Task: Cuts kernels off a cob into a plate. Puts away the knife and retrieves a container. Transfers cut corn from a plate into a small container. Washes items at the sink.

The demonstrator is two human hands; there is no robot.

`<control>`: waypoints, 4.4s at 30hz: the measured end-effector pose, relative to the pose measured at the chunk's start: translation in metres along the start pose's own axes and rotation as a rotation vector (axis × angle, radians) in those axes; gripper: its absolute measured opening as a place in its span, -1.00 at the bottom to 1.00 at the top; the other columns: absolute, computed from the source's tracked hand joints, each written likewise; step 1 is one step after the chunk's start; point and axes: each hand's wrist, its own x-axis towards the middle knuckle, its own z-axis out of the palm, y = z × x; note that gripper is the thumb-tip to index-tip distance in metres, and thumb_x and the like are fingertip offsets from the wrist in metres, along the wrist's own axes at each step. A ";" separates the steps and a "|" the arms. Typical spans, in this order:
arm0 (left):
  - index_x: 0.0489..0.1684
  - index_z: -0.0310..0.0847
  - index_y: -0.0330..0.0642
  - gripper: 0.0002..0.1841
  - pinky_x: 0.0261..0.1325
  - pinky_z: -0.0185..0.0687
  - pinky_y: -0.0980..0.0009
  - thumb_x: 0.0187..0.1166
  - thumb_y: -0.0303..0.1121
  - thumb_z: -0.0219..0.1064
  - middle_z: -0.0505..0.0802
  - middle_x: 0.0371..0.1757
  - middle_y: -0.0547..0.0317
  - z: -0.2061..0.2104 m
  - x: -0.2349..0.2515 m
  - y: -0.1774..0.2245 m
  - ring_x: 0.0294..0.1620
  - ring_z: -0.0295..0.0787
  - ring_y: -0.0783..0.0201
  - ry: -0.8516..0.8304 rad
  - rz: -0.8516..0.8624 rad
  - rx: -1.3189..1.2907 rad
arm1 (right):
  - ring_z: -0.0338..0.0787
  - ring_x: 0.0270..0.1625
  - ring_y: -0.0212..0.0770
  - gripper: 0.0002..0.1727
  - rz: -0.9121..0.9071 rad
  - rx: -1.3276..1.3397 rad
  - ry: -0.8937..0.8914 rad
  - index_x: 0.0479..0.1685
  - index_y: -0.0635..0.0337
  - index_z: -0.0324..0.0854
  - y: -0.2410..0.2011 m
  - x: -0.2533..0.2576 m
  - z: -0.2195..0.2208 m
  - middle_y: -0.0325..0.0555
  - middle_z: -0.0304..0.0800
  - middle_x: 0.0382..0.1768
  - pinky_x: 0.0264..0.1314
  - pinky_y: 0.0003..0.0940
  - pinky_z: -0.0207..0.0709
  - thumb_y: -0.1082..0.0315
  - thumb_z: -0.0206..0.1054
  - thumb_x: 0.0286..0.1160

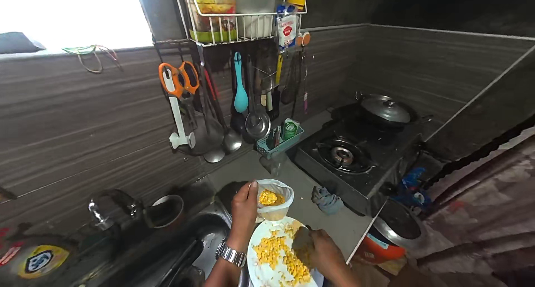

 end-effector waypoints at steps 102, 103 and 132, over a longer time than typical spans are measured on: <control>0.06 0.81 -0.27 -0.74 -0.13 0.75 0.39 0.77 -0.31 0.23 0.90 -0.17 0.11 -0.006 -0.012 -0.007 -0.21 0.81 0.34 -0.047 -0.105 -0.135 | 0.28 0.78 0.25 -0.37 -0.844 -0.262 -0.061 0.70 -0.30 0.44 -0.014 -0.017 0.096 0.02 0.35 0.76 0.68 0.45 0.18 -0.27 -0.02 0.75; 0.05 0.82 -0.26 -0.74 -0.20 0.74 0.41 0.77 -0.31 0.23 0.89 -0.19 0.11 -0.006 -0.012 -0.006 -0.25 0.80 0.35 -0.044 -0.097 -0.137 | 0.35 0.75 0.21 -0.42 -0.865 -0.267 -0.046 0.64 -0.26 0.50 -0.012 -0.013 0.099 -0.01 0.42 0.71 0.65 0.39 0.27 -0.21 -0.02 0.77; 0.06 0.83 -0.25 -0.72 0.27 0.72 0.30 0.78 -0.30 0.21 0.92 0.00 0.10 0.028 -0.007 0.002 0.06 0.84 0.35 -0.028 0.025 -0.081 | 0.47 -0.71 -0.41 -0.77 -0.302 1.426 0.078 0.10 0.29 0.67 -0.132 0.020 -0.104 -0.16 0.64 -0.50 -0.74 -0.53 0.38 0.44 0.28 0.55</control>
